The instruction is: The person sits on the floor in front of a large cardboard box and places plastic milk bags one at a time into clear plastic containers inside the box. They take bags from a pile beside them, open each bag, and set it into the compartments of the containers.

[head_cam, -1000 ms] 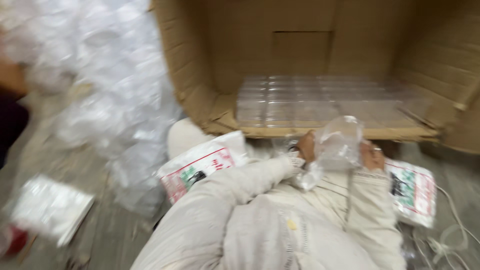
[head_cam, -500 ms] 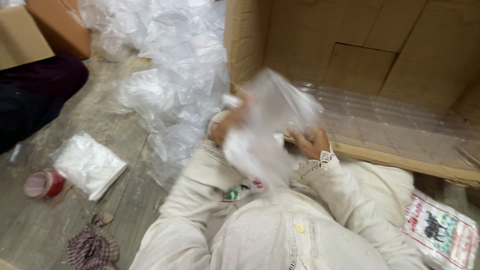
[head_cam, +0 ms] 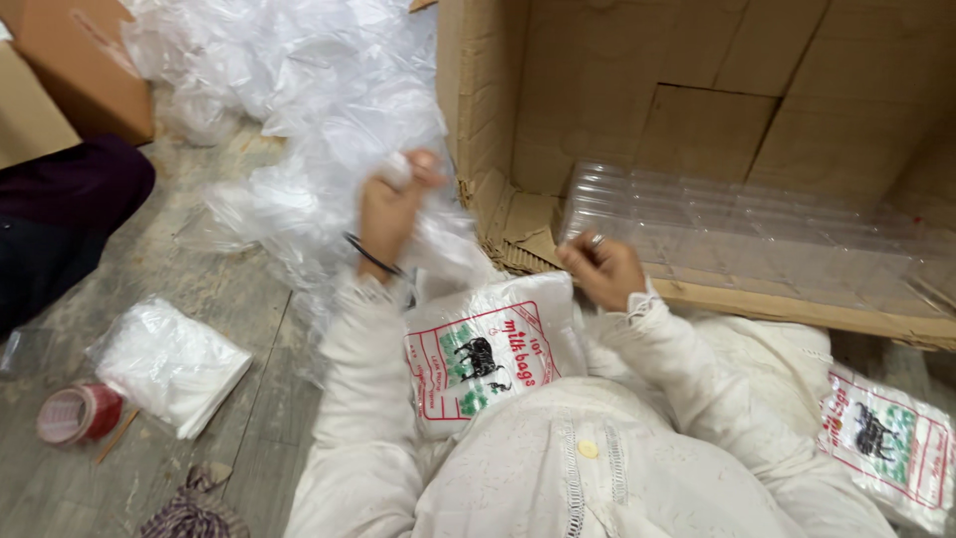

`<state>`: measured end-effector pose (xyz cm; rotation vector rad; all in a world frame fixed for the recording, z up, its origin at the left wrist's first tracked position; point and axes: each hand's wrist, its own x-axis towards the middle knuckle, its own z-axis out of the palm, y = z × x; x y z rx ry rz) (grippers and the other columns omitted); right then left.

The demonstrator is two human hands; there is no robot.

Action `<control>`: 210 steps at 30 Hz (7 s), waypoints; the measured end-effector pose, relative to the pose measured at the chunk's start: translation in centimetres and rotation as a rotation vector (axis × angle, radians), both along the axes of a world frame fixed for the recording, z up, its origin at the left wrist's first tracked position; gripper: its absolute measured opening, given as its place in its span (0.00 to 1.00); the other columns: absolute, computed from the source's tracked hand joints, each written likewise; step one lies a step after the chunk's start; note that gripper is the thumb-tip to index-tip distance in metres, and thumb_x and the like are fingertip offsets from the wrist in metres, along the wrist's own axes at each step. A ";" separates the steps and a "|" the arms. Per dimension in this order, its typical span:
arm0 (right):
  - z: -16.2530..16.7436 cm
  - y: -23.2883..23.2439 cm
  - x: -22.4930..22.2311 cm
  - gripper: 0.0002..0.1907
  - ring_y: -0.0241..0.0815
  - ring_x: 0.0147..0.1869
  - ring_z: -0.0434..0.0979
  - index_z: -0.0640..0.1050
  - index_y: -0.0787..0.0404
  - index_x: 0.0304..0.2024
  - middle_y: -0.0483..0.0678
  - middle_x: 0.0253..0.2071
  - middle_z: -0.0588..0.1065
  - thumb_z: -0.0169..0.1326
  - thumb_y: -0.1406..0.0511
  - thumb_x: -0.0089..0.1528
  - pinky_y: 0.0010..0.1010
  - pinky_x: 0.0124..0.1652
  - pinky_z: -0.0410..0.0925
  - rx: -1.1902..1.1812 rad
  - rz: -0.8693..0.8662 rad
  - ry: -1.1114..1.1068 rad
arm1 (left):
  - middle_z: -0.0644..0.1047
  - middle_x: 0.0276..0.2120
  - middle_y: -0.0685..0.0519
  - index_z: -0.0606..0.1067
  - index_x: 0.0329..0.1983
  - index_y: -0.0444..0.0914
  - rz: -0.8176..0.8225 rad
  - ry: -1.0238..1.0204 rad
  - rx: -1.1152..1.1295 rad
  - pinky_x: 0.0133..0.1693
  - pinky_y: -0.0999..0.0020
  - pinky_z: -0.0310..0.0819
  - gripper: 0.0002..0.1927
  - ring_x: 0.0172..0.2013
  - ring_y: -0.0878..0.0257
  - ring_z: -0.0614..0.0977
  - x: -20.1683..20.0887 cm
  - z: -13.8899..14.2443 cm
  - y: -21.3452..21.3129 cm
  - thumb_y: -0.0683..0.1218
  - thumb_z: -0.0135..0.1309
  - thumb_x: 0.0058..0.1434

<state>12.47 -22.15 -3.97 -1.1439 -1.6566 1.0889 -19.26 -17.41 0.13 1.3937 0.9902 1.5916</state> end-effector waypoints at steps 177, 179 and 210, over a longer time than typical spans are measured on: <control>-3.9 -2.8 -4.4 0.42 0.50 0.57 0.75 0.61 0.71 0.65 0.57 0.54 0.73 0.64 0.58 0.57 0.38 0.56 0.68 0.100 0.471 -0.021 | 0.82 0.33 0.42 0.78 0.46 0.36 0.378 0.672 -0.489 0.36 0.60 0.77 0.11 0.35 0.49 0.83 3.2 -16.7 -9.6 0.43 0.54 0.62; -2.7 -1.0 -8.2 0.35 0.43 0.53 0.78 0.67 0.67 0.60 0.51 0.49 0.77 0.64 0.55 0.58 0.36 0.53 0.73 -0.254 0.301 0.192 | 0.82 0.33 0.42 0.79 0.45 0.36 0.416 0.731 -0.402 0.36 0.59 0.75 0.10 0.36 0.46 0.82 2.9 -15.7 -9.5 0.42 0.56 0.62; -2.6 13.4 -24.1 0.58 0.63 0.78 0.55 0.60 0.72 0.72 0.70 0.73 0.59 0.30 0.29 0.64 0.44 0.72 0.51 -0.544 -0.192 -0.275 | 0.78 0.41 0.59 0.70 0.59 0.57 0.216 -0.279 -1.136 0.39 0.54 0.77 0.45 0.37 0.59 0.83 -6.3 -18.1 -19.5 0.83 0.40 0.45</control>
